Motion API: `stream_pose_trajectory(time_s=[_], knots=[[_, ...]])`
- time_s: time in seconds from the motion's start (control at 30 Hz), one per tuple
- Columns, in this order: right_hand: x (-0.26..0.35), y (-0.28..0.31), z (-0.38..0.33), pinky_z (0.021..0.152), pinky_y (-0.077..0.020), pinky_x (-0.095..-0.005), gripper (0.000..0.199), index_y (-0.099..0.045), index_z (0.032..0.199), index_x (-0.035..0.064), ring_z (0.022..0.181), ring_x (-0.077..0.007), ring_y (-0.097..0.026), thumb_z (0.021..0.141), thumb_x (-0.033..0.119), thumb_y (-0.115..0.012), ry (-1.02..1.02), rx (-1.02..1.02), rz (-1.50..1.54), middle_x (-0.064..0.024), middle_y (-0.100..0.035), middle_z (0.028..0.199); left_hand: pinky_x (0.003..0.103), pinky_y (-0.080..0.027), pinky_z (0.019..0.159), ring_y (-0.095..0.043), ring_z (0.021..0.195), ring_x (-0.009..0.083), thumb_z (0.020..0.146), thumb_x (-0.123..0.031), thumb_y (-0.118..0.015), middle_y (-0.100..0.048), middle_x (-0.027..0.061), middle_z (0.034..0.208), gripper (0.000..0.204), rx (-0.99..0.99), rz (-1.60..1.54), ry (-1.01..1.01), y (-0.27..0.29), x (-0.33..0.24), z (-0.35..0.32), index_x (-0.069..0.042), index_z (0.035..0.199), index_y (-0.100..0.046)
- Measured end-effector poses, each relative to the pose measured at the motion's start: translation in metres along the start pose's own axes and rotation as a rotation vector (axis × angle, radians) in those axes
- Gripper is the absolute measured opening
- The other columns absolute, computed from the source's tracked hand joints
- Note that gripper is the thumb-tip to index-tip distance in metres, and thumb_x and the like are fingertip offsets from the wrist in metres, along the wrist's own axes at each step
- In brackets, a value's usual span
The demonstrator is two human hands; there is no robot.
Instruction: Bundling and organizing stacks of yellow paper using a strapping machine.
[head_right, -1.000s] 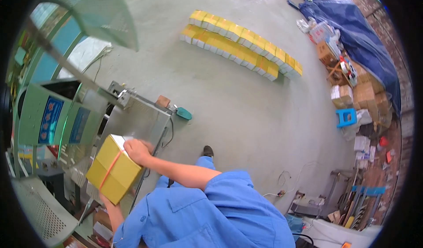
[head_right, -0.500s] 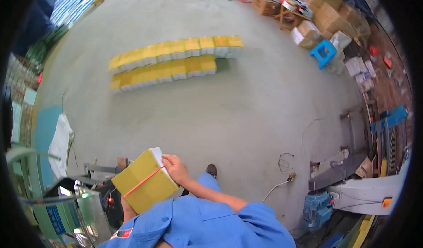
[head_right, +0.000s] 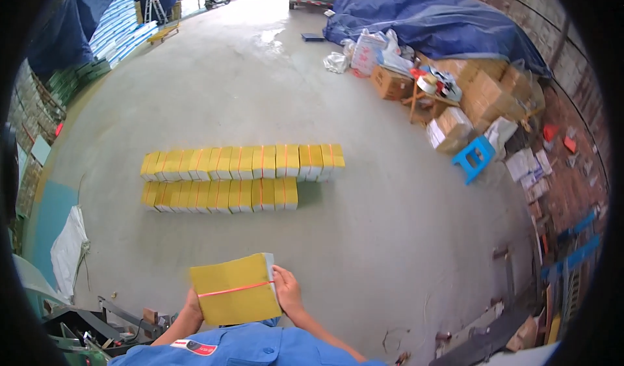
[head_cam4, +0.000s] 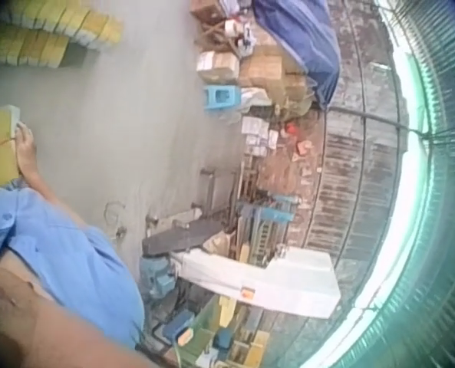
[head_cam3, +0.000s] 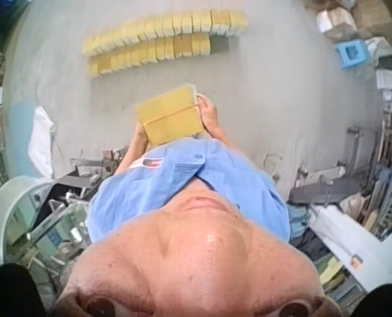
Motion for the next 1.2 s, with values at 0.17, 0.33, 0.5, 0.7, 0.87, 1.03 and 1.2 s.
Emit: stream_pose_trajectory(time_s=[0.17,0.33,0.5,0.7,0.87,1.03,1.2], knots=[[-0.005,0.056,0.160,0.101,-0.0433,-0.0346,0.034,-0.063,0.121,0.0032,0.118,-0.0280,-0.057,0.100,0.026,-0.048,-0.023,-0.018,-0.119,-0.0163,-0.063,0.123,0.040,-0.050,0.093,-0.060,0.109,0.0267,0.100,-0.042,-0.039,-0.060,0.0114,0.123,0.049,0.060,0.123,0.084,-0.091,0.005,0.150,-0.003,0.125,-0.055],[0.037,0.080,0.310,0.092,-0.0459,-0.0300,0.032,-0.061,0.119,-0.0010,0.105,-0.0171,-0.059,0.100,0.021,-0.047,-0.103,0.137,0.013,-0.0094,-0.066,0.112,0.040,-0.052,0.092,-0.061,0.106,0.0264,0.100,-0.043,-0.036,-0.060,0.0128,0.123,0.051,-0.110,0.055,0.243,-0.158,0.010,0.242,-0.002,0.125,-0.054],[-0.076,0.107,0.421,0.088,-0.0460,-0.0267,0.029,-0.061,0.117,-0.0002,0.101,-0.0137,-0.058,0.099,0.018,-0.047,-0.251,0.203,-0.077,-0.0062,-0.065,0.109,0.043,-0.051,0.094,-0.061,0.109,0.0272,0.100,-0.040,-0.035,-0.060,0.0137,0.121,0.049,-0.240,-0.094,0.288,-0.162,0.083,0.357,-0.002,0.123,-0.054],[-0.244,0.124,0.564,0.091,-0.0458,-0.0286,0.032,-0.062,0.118,0.0005,0.102,-0.0166,-0.060,0.097,0.021,-0.050,-0.434,0.424,-0.176,-0.0085,-0.066,0.111,0.046,-0.050,0.097,-0.058,0.115,0.0300,0.100,-0.039,-0.033,-0.058,0.0133,0.128,0.049,-0.442,-0.347,0.270,-0.152,0.211,0.472,-0.004,0.128,-0.053],[-0.344,0.122,0.664,0.093,-0.0443,-0.0286,0.038,-0.063,0.119,0.0034,0.106,-0.0150,-0.057,0.095,0.029,-0.050,-0.577,0.658,-0.330,-0.0054,-0.064,0.116,0.046,-0.050,0.096,-0.058,0.115,0.0295,0.100,-0.038,-0.035,-0.057,0.0122,0.129,0.047,-0.632,-0.595,0.285,-0.155,0.308,0.571,-0.005,0.128,-0.053],[-0.401,0.092,0.747,0.096,-0.0427,-0.0293,0.040,-0.062,0.121,0.0032,0.110,-0.0175,-0.056,0.094,0.031,-0.050,-0.618,0.864,-0.374,-0.0068,-0.063,0.121,0.045,-0.049,0.097,-0.057,0.116,0.0289,0.099,-0.037,-0.037,-0.057,0.0121,0.129,0.046,-0.681,-0.680,0.203,-0.131,0.374,0.658,-0.005,0.128,-0.053],[-0.459,0.056,0.836,0.098,-0.0413,-0.0291,0.042,-0.060,0.126,0.0046,0.114,-0.0173,-0.054,0.096,0.032,-0.049,-0.314,1.029,-0.409,-0.0068,-0.061,0.125,0.049,-0.036,0.109,-0.042,0.132,0.0331,0.100,-0.044,-0.031,-0.041,0.0165,0.145,0.058,-0.657,-0.691,0.181,-0.113,0.399,0.750,-0.006,0.143,-0.035]])
Point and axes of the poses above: each hand's wrist, its own z-axis towards the middle knuckle, its own y-axis out of the back of the hand, x = y × z, the point moved 9 cm from there along z, towards the middle knuckle
